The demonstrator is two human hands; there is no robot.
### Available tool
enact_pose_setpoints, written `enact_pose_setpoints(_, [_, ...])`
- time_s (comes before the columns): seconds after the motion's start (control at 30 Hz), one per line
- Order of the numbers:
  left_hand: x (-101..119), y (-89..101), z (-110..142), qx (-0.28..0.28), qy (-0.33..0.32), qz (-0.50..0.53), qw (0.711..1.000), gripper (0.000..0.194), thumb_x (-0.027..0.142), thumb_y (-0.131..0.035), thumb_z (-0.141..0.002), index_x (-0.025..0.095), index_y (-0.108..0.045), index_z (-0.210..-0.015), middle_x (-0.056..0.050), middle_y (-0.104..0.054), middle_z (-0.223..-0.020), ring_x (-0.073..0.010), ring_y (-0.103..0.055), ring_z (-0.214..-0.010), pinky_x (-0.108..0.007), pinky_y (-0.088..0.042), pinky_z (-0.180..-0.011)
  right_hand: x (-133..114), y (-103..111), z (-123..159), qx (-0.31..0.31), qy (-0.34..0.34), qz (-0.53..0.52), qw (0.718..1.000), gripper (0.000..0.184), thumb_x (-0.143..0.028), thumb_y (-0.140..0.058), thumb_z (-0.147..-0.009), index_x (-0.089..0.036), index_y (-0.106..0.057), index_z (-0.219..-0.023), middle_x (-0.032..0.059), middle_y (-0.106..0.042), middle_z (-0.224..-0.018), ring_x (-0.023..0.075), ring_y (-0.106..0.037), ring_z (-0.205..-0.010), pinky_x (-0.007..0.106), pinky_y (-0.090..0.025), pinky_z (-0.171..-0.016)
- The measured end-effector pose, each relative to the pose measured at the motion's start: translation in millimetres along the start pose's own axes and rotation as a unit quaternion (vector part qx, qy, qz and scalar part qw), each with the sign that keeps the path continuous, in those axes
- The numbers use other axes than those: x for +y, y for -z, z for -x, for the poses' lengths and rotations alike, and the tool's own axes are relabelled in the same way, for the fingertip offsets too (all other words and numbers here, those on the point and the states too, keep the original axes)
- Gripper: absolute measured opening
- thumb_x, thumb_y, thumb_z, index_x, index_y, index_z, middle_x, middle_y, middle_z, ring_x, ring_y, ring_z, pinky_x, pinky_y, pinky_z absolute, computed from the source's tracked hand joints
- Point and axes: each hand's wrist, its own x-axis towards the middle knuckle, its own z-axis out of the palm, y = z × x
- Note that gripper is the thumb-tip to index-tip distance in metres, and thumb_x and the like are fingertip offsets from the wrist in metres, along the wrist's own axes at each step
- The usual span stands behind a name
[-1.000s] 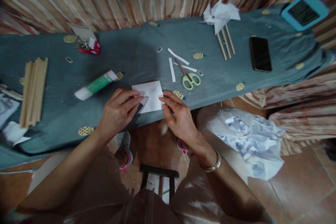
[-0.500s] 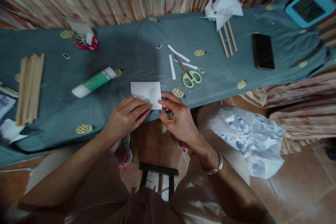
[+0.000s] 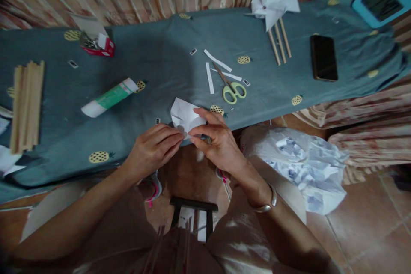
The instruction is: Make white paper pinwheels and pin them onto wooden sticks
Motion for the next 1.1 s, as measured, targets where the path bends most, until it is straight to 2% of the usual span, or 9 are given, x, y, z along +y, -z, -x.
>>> enact_pose_setpoints(0.2, [-1,-2.5,1,-0.003,0.028,0.031,0.999,0.011,0.013,-0.058,-0.093,0.012,-0.063,-0.102,-0.008,-0.073,-0.093,-0.0171,-0.063,-0.080,-0.030,-0.056,-0.074,1,-5,-4,0.017,-0.017,0.006,1.000,0.011,-0.025,-0.065,-0.088,-0.026,-0.075,-0.085,0.0041,-0.062,-0.137,0.0257,-0.055,-0.128,0.050,-0.041,-0.111])
enact_pose_setpoints(0.37, [0,-3.9,3,-0.016,0.050,0.026,0.998,0.021,0.015,-0.054,-0.096,0.011,-0.059,-0.116,-0.005,-0.068,-0.081,-0.0167,-0.062,-0.075,-0.030,-0.054,-0.071,2,-11,-7,0.039,-0.031,0.021,0.999,0.010,-0.025,-0.065,-0.087,-0.027,-0.074,-0.084,0.0022,-0.062,-0.135,0.0256,-0.056,-0.126,0.052,-0.041,-0.110])
enact_pose_setpoints(0.47, [1,-3.8,4,-0.031,0.034,0.027,0.999,0.028,0.011,-0.052,-0.096,0.012,-0.056,-0.124,-0.006,-0.069,-0.086,-0.0175,-0.062,-0.080,-0.030,-0.055,-0.074,2,-13,-8,0.045,-0.030,0.024,0.998,0.010,-0.024,-0.065,-0.086,-0.026,-0.074,-0.084,0.0021,-0.063,-0.135,0.0259,-0.055,-0.127,0.052,-0.041,-0.110])
enact_pose_setpoints(0.63, [1,-2.8,4,-0.011,0.007,0.034,0.999,0.021,0.011,-0.054,-0.095,0.013,-0.059,-0.115,-0.009,-0.071,-0.099,-0.0179,-0.063,-0.085,-0.032,-0.057,-0.076,2,-17,-10,0.054,-0.037,0.029,0.997,0.007,-0.024,-0.067,-0.085,-0.025,-0.073,-0.081,0.0035,-0.063,-0.134,0.0268,-0.055,-0.126,0.052,-0.040,-0.110])
enact_pose_setpoints(1.1, [0,-7.2,4,0.003,0.033,0.062,0.997,0.016,0.010,-0.057,-0.093,0.010,-0.062,-0.108,-0.009,-0.069,-0.092,-0.0178,-0.063,-0.083,-0.031,-0.057,-0.073,1,-25,-13,0.090,-0.042,0.049,0.994,0.009,-0.020,-0.069,-0.081,-0.026,-0.070,-0.075,0.0033,-0.064,-0.132,0.0280,-0.055,-0.127,0.054,-0.040,-0.112])
